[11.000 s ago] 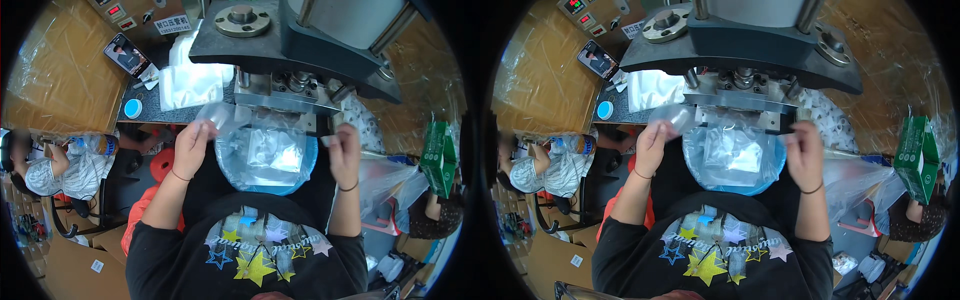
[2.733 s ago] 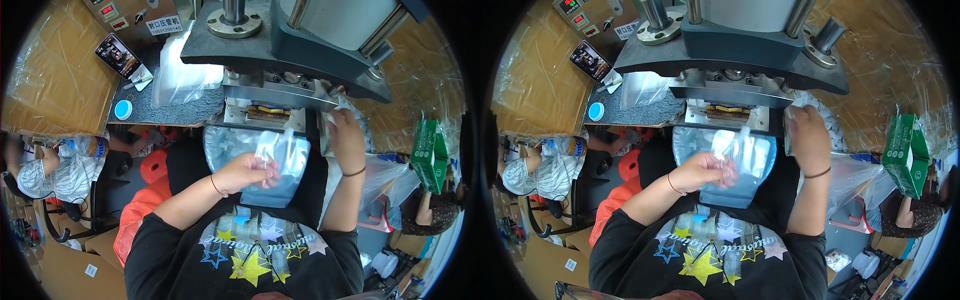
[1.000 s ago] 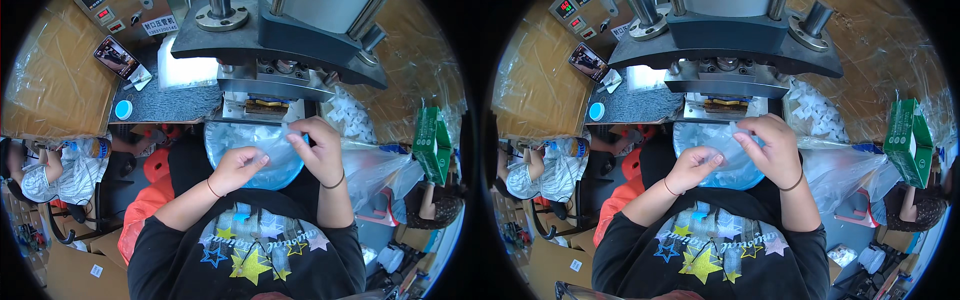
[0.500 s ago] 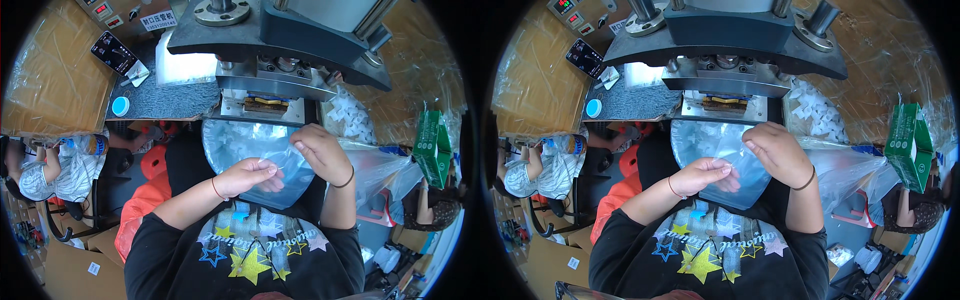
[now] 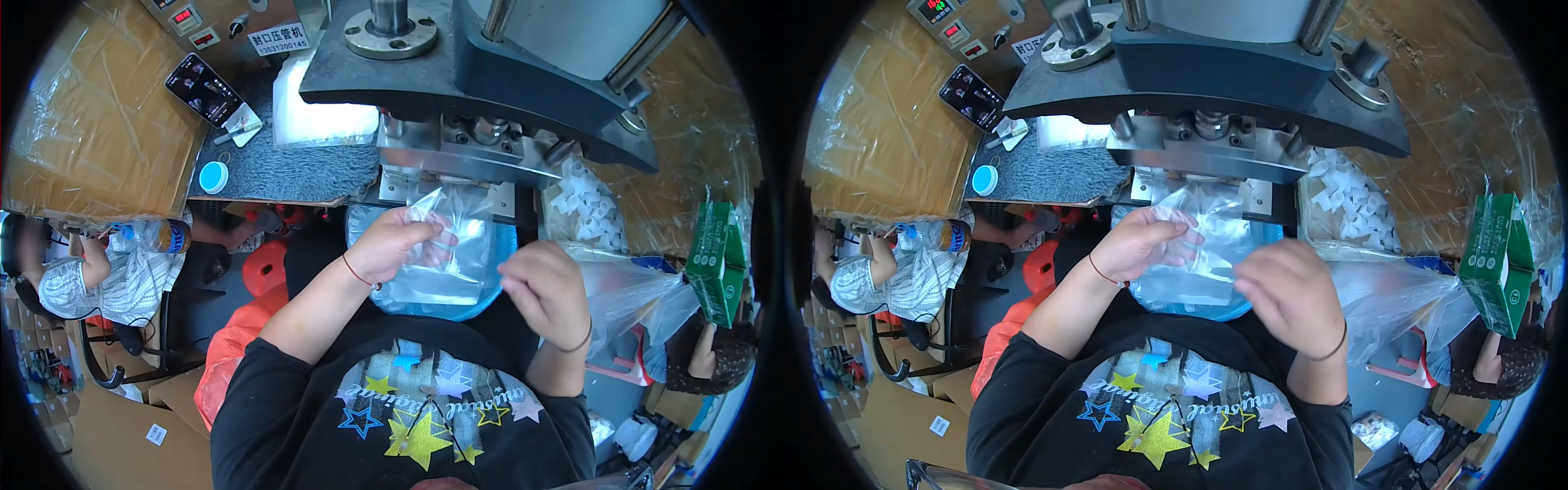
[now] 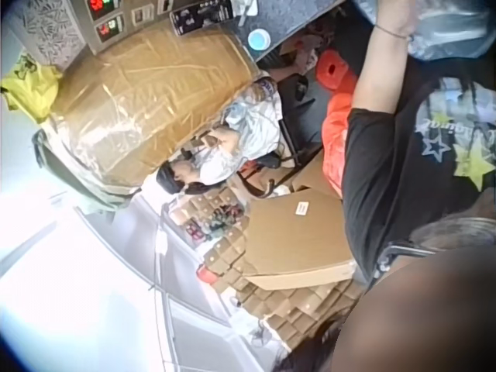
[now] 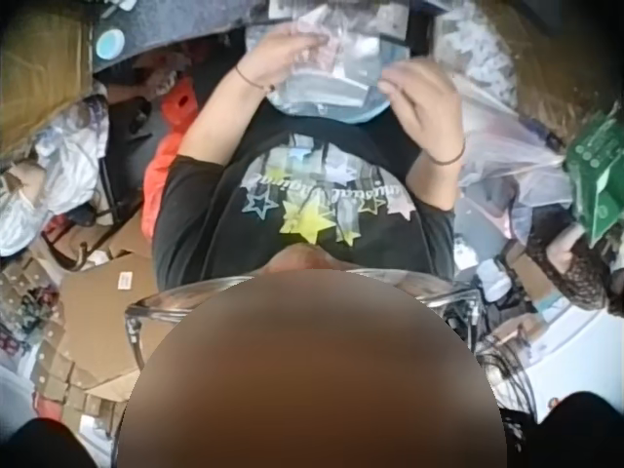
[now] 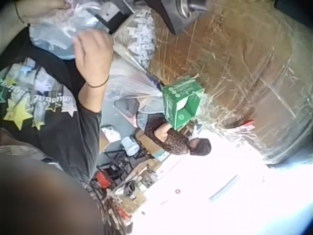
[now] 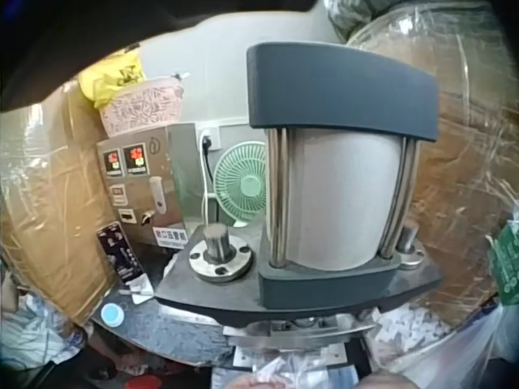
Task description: Seal plastic bags using a heat-sealing machine.
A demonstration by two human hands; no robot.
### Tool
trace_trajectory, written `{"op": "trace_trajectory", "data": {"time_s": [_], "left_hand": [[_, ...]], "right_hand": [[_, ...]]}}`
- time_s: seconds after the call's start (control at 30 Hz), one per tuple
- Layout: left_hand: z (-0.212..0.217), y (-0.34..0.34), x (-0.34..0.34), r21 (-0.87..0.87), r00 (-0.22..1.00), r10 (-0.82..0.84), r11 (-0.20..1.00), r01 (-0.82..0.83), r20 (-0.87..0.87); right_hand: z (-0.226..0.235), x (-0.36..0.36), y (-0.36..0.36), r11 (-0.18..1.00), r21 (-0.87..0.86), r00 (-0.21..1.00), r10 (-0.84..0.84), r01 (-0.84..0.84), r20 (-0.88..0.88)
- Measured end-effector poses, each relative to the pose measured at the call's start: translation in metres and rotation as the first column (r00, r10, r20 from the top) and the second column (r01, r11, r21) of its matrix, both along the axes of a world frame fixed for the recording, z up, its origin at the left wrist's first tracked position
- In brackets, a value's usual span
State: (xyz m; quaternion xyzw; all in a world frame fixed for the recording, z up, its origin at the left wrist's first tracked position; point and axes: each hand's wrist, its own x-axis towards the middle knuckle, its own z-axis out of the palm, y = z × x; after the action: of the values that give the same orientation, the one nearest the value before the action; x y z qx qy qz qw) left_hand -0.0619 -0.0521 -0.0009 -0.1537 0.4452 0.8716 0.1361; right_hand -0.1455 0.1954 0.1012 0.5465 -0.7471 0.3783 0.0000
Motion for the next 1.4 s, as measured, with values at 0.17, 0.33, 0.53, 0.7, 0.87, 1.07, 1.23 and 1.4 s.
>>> {"op": "trace_trajectory", "data": {"time_s": [0.17, 0.33, 0.53, 0.7, 0.87, 1.07, 1.23, 1.4], "left_hand": [[0.007, 0.003, 0.003, -0.006, 0.998, -0.003, 1.000, 0.004, 0.065], [0.006, 0.003, 0.014, -0.053, 1.000, 0.016, 0.999, -0.015, 0.019], [-0.021, -0.004, 0.043, -0.448, 0.949, 0.289, 0.837, -0.313, -0.123], [-0.130, -0.055, 0.076, -0.844, 0.843, 0.188, -0.312, -0.435, -0.504], [-0.156, -0.064, 0.087, -0.987, 0.961, 0.230, -0.077, -0.138, -0.152], [-0.163, -0.032, 0.073, -0.895, 0.854, 0.303, 0.008, -0.446, -0.423], [-0.185, -0.039, 0.094, -0.858, 0.903, 0.384, 0.380, -0.347, -0.194], [-0.161, -0.024, 0.112, -0.935, 0.982, 0.130, 0.344, 0.088, 0.140]], "right_hand": [[0.055, 0.041, -0.025, 0.847, -0.148, 0.856, 0.516, -0.511, -0.002], [0.119, 0.073, -0.060, 0.715, -0.361, 0.678, 0.693, -0.599, 0.247], [0.091, 0.098, -0.024, 0.748, -0.516, 0.903, 0.408, -0.416, -0.136], [0.043, 0.073, 0.027, 0.871, -0.273, 0.912, 0.404, -0.407, -0.071], [-0.179, -0.006, 0.111, 0.703, 0.636, 0.918, -0.395, 0.319, -0.023], [-0.328, -0.074, 0.082, 0.655, 0.257, 0.258, -0.582, 0.710, 0.771], [-0.309, -0.085, 0.036, 0.829, 0.338, -0.391, -0.160, 0.446, 0.906], [-0.312, -0.082, 0.054, 0.872, 0.277, -0.400, -0.103, 0.405, 0.910]]}}
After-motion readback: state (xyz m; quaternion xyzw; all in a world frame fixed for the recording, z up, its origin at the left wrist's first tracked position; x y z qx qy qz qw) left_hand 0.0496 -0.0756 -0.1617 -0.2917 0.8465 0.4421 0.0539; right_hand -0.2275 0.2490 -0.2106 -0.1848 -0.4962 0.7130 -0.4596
